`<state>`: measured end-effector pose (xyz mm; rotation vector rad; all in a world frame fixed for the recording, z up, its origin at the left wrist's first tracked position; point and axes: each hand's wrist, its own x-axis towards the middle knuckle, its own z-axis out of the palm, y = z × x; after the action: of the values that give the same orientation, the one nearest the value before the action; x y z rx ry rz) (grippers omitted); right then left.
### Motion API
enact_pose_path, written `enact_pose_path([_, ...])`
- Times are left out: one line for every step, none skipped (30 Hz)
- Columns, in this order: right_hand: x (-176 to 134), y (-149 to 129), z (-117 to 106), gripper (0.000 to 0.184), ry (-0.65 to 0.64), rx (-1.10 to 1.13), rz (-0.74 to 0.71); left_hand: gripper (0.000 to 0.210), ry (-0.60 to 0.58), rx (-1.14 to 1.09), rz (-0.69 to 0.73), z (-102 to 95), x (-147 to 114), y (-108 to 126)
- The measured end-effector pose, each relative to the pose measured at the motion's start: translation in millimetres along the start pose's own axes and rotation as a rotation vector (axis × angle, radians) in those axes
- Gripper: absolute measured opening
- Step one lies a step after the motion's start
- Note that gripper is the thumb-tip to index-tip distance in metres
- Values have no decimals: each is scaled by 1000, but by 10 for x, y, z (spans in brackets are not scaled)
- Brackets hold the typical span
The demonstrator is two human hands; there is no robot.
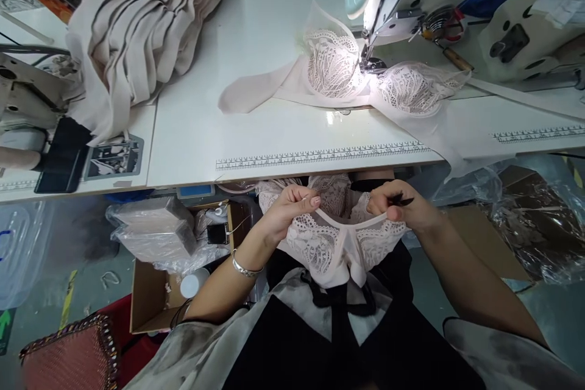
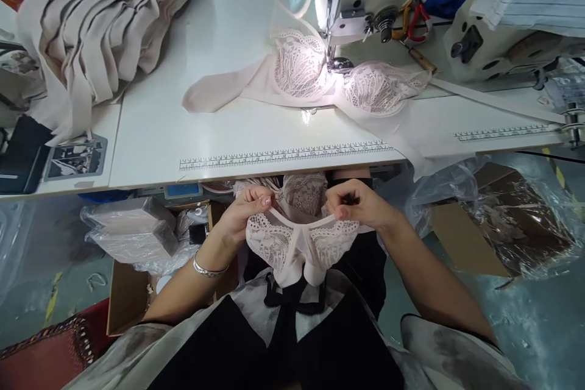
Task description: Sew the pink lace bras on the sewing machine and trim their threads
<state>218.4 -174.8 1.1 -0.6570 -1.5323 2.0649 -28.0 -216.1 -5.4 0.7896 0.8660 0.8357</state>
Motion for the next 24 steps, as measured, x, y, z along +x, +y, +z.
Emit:
enact_pose_path([3, -29, 5, 59, -35, -83, 36, 80, -8, 14, 2, 21, 13, 15])
enact_pose_path([9, -63, 17, 60, -71, -190, 72, 80, -30, 30, 7, 44, 32, 31])
enact_pose_path([15, -99, 36, 60, -109, -312, 99, 80, -65, 48, 17, 69, 57, 49])
enact_pose_path([20, -136, 60, 57, -143, -424, 106, 79, -108, 68, 28, 93, 86, 68])
enact_pose_path([20, -173, 86, 48, -171, -503, 91, 79, -146, 86, 44, 112, 117, 89])
enact_pose_path([11, -211, 111, 39, -201, -545, 65, 77, -170, 102, 66, 127, 146, 112])
enact_pose_path([-7, -250, 131, 31, -242, -539, 30, 74, -174, 114, 99, 136, 170, 139])
enact_pose_path([-37, -292, 143, 28, -289, -482, -11, 67, -156, 129, 150, 141, 184, 169])
enact_pose_path([-77, -337, 147, 28, -310, -386, -48, 56, -117, 155, 229, 145, 184, 204])
enact_pose_path([-125, -385, 145, 29, -291, -270, -99, 43, -61, 203, 338, 150, 169, 241])
enact_pose_path([-175, -434, 140, 30, -232, -168, -152, 32, 6, 276, 469, 159, 137, 278])
enact_pose_path([-223, -482, 135, 33, -140, -106, -194, 24, 72, 373, 603, 175, 92, 311])
enact_pose_path([-265, -523, 133, 34, -20, -97, -221, 18, 130, 484, 722, 200, 37, 337])
enact_pose_path([-295, -554, 137, 34, 102, -146, -225, 11, 161, 597, 809, 233, -22, 351])
enact_pose_path([-312, -571, 149, 33, 202, -236, -207, 7, 162, 698, 860, 272, -76, 349])
enact_pose_path([-316, -569, 168, 31, 271, -348, -168, 8, 135, 784, 880, 315, -119, 330])
enact_pose_path([-307, -548, 195, 29, 323, -457, -119, 12, 97, 858, 882, 357, -147, 292])
enact_pose_path([-288, -510, 227, 26, 358, -546, -93, 17, 64, 922, 878, 395, -156, 239])
enact_pose_path([-263, -458, 261, 24, 382, -619, -87, 22, 52, 973, 878, 426, -148, 174])
enact_pose_path([-235, -396, 297, 21, 397, -674, -105, 25, 61, 1010, 882, 446, -124, 105])
enact_pose_path([-209, -332, 332, 19, 415, -717, -147, 24, 86, 1030, 884, 455, -91, 39])
enact_pose_path([-186, -269, 363, 17, 426, -756, -201, 21, 114, 1034, 881, 452, -54, -19])
enact_pose_path([-169, -211, 391, 16, 434, -796, -256, 18, 138, 1026, 872, 441, -19, -63])
enact_pose_path([-160, -160, 413, 15, 441, -840, -308, 15, 157, 1015, 856, 423, 10, -92])
